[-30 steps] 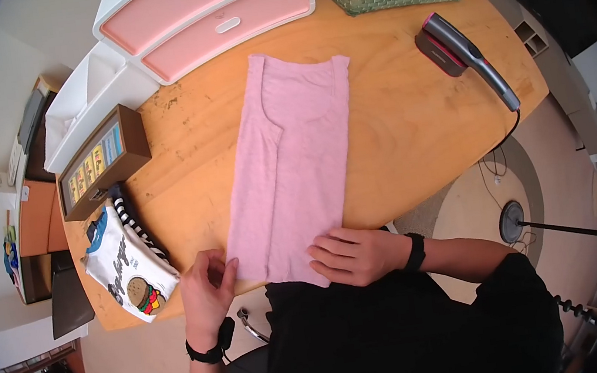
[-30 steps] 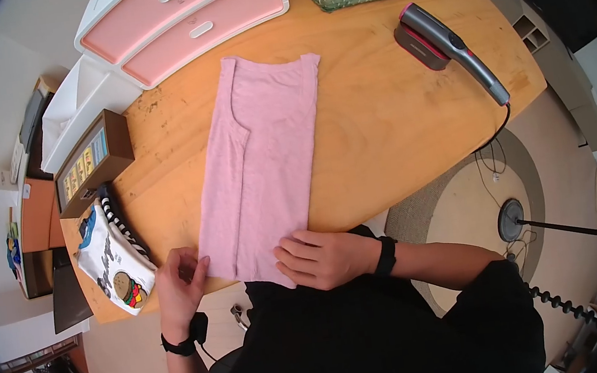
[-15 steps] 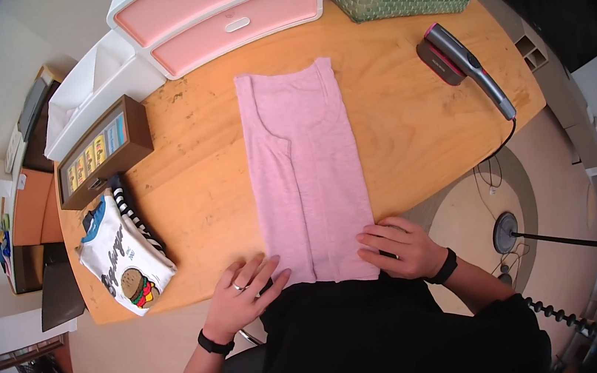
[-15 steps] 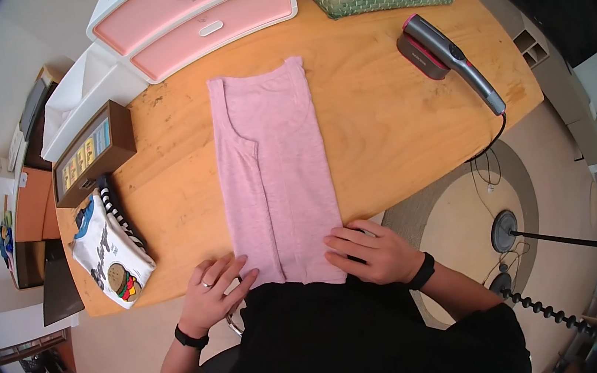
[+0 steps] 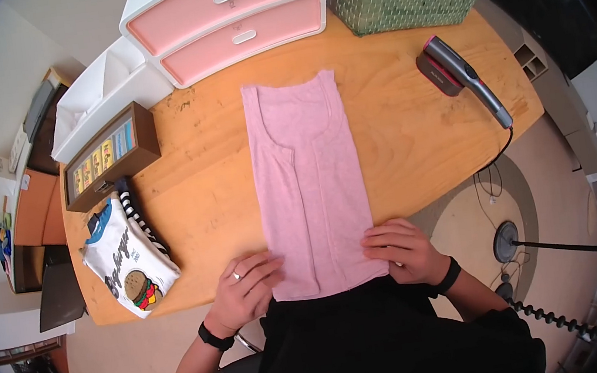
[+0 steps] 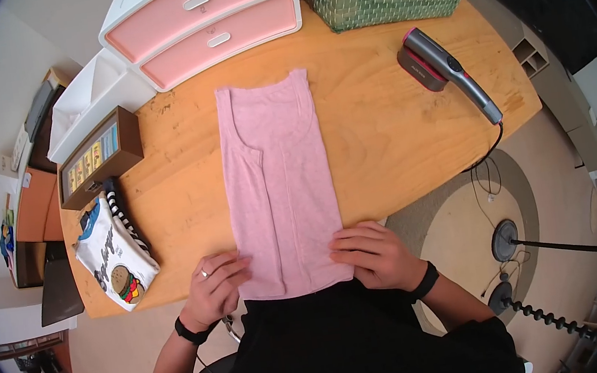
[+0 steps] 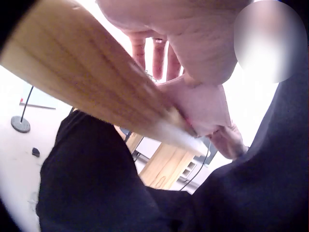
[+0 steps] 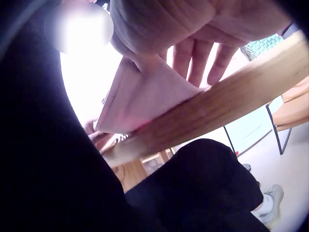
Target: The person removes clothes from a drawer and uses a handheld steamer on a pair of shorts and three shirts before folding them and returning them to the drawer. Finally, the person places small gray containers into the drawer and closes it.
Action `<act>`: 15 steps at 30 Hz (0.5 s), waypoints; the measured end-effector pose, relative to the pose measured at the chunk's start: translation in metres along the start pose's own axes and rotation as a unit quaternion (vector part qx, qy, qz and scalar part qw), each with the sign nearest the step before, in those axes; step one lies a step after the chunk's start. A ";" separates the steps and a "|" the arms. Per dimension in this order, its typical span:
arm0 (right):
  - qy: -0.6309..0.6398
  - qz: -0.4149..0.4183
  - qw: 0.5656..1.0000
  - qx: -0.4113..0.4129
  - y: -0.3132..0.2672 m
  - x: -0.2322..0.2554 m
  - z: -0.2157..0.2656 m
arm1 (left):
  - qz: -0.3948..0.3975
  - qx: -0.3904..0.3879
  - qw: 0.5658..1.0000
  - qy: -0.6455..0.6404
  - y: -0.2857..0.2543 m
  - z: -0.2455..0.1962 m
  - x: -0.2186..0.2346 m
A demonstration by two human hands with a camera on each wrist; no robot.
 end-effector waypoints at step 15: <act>0.341 -0.010 0.896 -0.284 0.097 0.017 -0.122 | -0.078 0.372 0.801 -0.462 0.082 0.124 0.003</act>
Point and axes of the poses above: each hand's wrist, its own y-axis towards the middle knuckle, its own x-axis out of the back of the hand, z = x × y, the point moved 6 cm from there along y, towards the middle knuckle, and after that the axes turned 3 degrees about -x, right-handed, at the moved point
